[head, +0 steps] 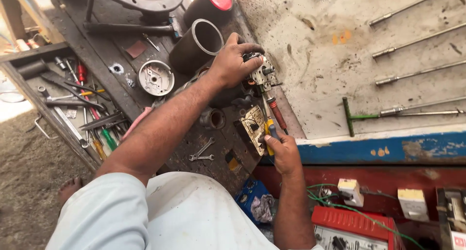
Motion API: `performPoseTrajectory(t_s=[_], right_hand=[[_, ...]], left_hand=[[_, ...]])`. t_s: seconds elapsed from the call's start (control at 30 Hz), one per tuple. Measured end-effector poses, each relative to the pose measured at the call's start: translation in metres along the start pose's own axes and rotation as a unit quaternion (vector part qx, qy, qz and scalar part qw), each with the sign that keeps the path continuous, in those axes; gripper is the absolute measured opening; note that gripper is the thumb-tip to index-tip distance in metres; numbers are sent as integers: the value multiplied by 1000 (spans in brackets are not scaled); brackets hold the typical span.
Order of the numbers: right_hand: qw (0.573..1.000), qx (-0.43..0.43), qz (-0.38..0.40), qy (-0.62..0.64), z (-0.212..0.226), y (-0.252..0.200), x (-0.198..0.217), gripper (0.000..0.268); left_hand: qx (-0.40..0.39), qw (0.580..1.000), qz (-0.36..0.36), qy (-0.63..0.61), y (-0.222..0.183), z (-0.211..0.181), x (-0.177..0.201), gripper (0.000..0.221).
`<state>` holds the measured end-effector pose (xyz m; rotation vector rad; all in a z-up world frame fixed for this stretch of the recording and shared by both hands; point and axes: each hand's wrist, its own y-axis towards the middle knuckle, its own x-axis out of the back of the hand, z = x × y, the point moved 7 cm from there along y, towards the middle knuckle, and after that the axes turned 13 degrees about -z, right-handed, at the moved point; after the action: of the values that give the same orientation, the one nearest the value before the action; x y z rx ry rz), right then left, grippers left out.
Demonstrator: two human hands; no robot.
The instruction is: Repairing an electric motor using pliers and hand tools.
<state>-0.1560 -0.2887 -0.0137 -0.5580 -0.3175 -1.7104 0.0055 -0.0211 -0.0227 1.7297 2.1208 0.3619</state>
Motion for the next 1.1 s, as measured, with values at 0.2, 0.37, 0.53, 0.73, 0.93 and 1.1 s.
performPoseTrajectory(t_s=[0.2, 0.37, 0.53, 0.73, 0.93, 1.1], right_hand=[[991, 62, 41, -116, 21, 19, 17, 29], [990, 82, 84, -82, 12, 33, 26, 30], [985, 100, 105, -89, 6, 39, 27, 30], [992, 81, 86, -52, 5, 42, 30, 29], [991, 84, 74, -76, 12, 36, 28, 29], [990, 89, 66, -92, 9, 26, 22, 27]], left_hand=[[37, 993, -108, 41, -18, -6, 11, 48], [-26, 988, -148, -41, -37, 11, 19, 60], [-96, 988, -103, -70, -42, 4, 23, 80], [-39, 996, -33, -74, -33, 22, 9, 62], [-50, 996, -35, -64, -36, 13, 15, 59], [-61, 994, -42, -83, -35, 11, 19, 61]])
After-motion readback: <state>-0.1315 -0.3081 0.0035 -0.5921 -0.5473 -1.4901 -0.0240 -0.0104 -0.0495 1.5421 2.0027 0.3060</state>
